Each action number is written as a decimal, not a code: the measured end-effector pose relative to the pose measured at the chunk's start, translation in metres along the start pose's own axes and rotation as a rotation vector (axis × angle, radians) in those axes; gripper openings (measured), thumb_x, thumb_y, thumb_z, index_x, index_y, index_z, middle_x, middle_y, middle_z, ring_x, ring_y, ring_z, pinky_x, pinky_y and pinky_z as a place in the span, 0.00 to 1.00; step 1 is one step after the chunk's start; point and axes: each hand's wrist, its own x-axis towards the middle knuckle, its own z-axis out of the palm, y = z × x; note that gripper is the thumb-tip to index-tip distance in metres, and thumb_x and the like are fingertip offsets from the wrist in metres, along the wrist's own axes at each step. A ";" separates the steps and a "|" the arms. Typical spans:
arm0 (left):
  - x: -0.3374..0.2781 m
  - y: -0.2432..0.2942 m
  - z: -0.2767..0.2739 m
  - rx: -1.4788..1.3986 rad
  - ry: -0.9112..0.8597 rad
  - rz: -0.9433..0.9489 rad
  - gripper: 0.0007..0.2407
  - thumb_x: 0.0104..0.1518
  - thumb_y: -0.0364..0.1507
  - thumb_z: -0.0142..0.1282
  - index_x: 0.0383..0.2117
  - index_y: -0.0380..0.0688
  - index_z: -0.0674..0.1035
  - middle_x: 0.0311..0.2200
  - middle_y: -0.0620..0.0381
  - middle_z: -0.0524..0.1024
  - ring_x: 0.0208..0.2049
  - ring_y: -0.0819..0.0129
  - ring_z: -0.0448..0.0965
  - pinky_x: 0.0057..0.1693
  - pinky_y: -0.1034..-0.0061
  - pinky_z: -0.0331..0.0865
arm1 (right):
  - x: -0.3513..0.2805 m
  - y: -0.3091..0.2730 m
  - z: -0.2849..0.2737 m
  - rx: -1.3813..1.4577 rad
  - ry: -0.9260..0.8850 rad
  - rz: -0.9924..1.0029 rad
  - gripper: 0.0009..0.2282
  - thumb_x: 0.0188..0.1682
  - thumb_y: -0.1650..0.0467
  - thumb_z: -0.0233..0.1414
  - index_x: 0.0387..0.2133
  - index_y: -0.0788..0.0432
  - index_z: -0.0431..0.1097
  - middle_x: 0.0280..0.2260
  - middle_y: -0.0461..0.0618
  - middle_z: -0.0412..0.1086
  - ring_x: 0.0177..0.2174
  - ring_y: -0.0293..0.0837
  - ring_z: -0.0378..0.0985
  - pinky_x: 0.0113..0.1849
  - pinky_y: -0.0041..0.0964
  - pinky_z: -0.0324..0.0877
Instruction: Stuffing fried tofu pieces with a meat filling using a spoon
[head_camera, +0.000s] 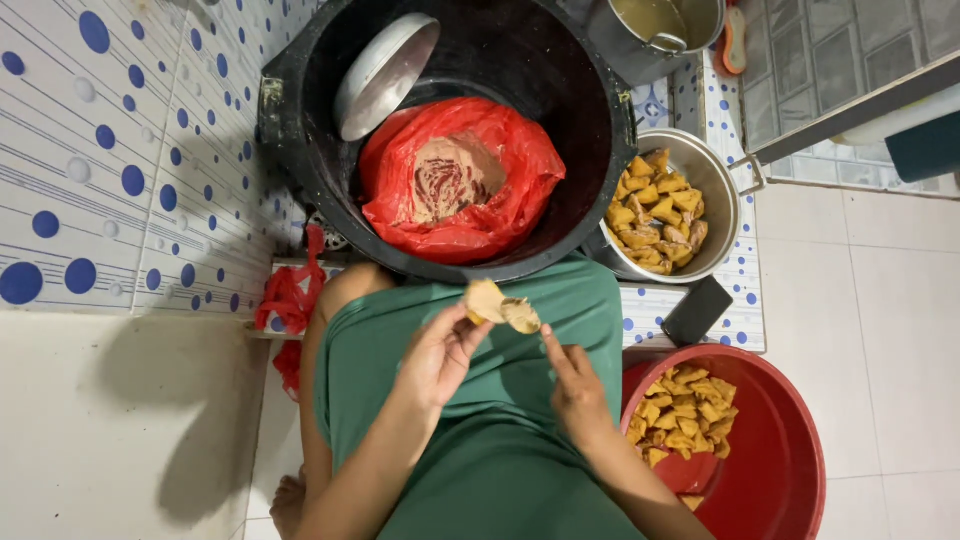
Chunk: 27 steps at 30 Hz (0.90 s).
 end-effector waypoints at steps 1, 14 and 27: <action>-0.007 0.010 0.012 0.001 -0.001 0.001 0.11 0.59 0.21 0.55 0.46 0.25 0.79 0.49 0.37 0.80 0.51 0.55 0.80 0.56 0.62 0.78 | 0.008 -0.003 -0.008 0.001 0.002 0.000 0.31 0.51 0.87 0.41 0.69 0.53 0.55 0.34 0.48 0.58 0.32 0.46 0.66 0.35 0.38 0.68; -0.009 0.016 0.011 0.495 -0.047 0.552 0.08 0.52 0.18 0.67 0.37 0.31 0.82 0.42 0.45 0.80 0.37 0.67 0.84 0.45 0.73 0.84 | 0.091 -0.079 -0.089 0.643 -0.217 0.455 0.14 0.51 0.75 0.50 0.46 0.52 0.80 0.13 0.52 0.75 0.09 0.41 0.75 0.14 0.30 0.71; -0.007 0.013 -0.007 0.550 -0.230 0.496 0.07 0.47 0.14 0.69 0.30 0.29 0.82 0.43 0.39 0.80 0.39 0.62 0.84 0.41 0.76 0.84 | 0.080 -0.042 -0.069 0.608 -0.477 0.573 0.17 0.52 0.76 0.49 0.51 0.50 0.79 0.14 0.52 0.73 0.13 0.38 0.69 0.15 0.29 0.64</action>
